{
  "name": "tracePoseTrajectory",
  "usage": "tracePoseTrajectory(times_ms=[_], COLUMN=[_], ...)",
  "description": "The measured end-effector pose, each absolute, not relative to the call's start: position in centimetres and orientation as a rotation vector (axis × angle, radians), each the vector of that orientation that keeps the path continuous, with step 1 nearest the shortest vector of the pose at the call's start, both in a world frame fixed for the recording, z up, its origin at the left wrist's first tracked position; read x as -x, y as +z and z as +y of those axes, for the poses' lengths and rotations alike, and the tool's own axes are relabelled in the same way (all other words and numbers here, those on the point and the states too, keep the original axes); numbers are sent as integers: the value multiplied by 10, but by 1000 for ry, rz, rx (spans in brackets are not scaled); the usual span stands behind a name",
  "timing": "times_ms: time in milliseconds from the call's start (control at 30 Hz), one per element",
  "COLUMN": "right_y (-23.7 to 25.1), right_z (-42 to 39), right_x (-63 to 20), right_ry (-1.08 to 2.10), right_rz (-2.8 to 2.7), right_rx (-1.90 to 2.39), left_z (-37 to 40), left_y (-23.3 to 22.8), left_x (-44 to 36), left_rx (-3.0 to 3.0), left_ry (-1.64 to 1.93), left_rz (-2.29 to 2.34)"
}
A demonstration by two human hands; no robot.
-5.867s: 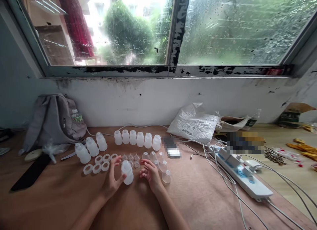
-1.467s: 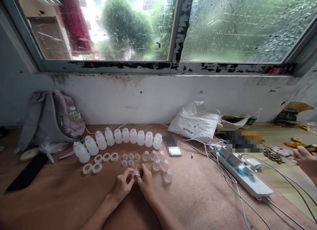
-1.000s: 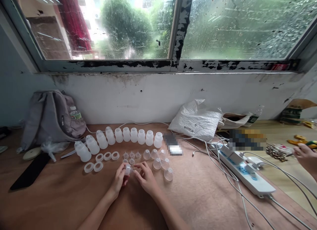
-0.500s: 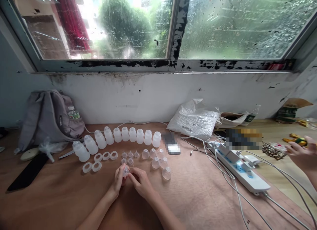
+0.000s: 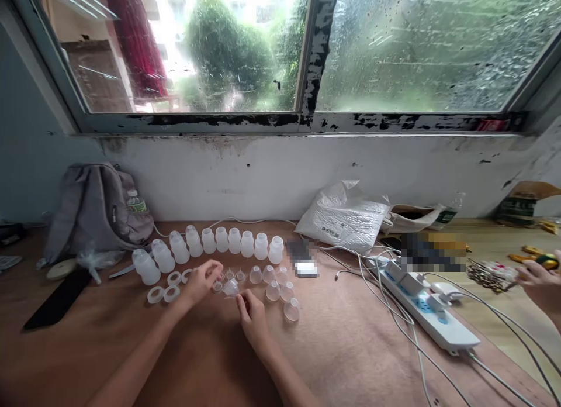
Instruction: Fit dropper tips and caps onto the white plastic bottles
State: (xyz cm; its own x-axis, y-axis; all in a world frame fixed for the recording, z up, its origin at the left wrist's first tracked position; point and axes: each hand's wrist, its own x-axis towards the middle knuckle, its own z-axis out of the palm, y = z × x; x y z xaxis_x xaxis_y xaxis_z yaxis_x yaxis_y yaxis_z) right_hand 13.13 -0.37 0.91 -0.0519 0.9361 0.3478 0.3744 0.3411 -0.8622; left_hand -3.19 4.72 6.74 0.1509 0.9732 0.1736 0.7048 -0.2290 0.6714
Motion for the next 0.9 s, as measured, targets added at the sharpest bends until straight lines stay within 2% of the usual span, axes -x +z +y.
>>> tracePoseTrajectory(times_ms=[167, 367, 500, 700, 833, 900], right_y=[3, -4, -4, -3, -2, -1], right_z=[5, 9, 9, 8, 9, 9], right_x=[-139, -141, -140, -140, -142, -142], right_ry=[644, 649, 654, 641, 629, 635], right_rz=[-1575, -1572, -1583, -1567, -1550, -1537], right_rx=[1247, 1266, 1259, 1259, 1251, 1242], left_z=[107, 139, 131, 99, 57, 34], left_y=[83, 68, 58, 56, 51, 43], left_x=[51, 60, 59, 63, 62, 59], left_rx=[-2043, -2097, -2178, -2288, -2408, -2429], left_ry=[766, 658, 736, 1064, 1390, 1417], left_rz=[1868, 2006, 2015, 1979, 1633, 1468])
